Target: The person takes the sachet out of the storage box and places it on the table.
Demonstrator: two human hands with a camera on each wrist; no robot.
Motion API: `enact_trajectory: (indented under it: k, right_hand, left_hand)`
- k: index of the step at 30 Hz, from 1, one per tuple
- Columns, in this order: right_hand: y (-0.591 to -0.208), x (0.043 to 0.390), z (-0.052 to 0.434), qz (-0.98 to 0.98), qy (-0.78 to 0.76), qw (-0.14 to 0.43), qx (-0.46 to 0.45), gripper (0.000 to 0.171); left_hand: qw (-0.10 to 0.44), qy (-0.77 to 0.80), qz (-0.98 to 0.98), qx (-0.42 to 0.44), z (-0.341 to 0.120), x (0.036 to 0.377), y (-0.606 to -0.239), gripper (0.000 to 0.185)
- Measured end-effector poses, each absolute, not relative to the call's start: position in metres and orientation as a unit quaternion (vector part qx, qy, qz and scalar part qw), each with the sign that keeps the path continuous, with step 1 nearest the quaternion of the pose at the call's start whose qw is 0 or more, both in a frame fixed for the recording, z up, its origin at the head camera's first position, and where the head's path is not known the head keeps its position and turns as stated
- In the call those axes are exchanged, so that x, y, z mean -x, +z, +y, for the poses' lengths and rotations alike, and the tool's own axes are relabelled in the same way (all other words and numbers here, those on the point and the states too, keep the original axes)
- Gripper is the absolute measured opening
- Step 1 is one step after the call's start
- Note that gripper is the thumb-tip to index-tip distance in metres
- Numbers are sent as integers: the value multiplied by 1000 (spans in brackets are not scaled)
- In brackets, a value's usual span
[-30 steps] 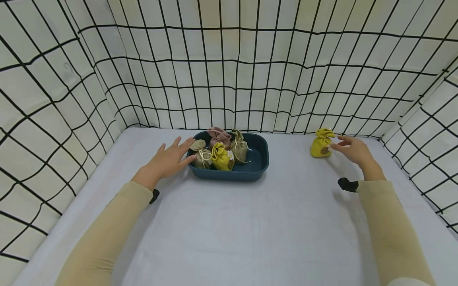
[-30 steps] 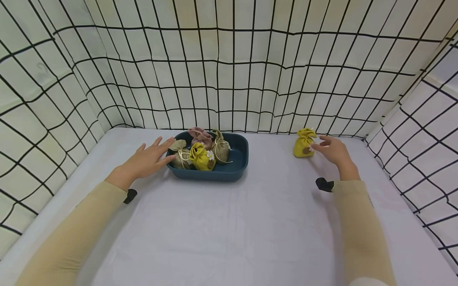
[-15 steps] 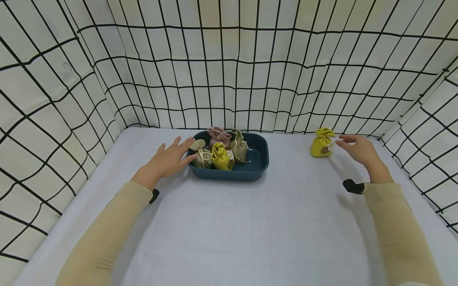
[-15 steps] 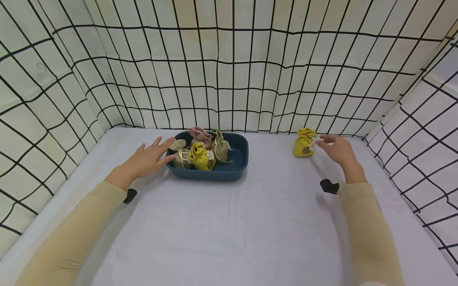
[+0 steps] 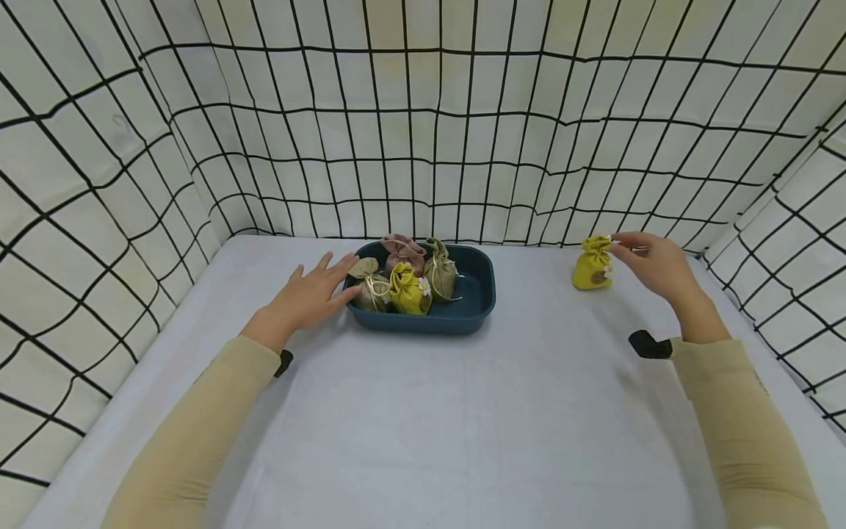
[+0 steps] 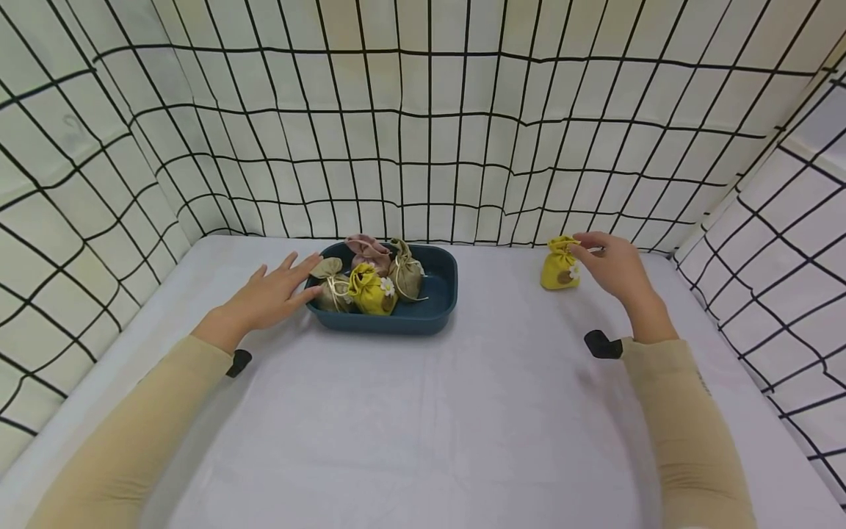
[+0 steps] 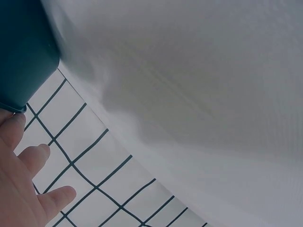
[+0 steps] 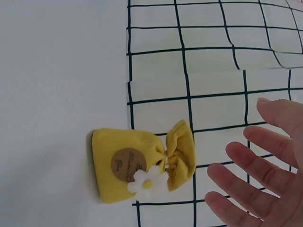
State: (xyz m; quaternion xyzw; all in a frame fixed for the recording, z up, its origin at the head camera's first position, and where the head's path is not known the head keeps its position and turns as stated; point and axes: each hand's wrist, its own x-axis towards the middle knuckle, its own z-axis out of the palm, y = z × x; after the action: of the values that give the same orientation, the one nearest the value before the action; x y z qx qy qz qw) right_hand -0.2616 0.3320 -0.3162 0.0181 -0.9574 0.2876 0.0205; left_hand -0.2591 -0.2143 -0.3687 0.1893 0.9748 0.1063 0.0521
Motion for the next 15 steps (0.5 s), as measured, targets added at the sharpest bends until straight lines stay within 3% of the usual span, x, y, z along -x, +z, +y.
enact_trajectory:
  k: [15]
  right_hand:
    - [-297, 243, 292, -947, 308, 55, -66, 52]
  left_hand:
    - [58, 104, 974, -192, -216, 261, -369, 76]
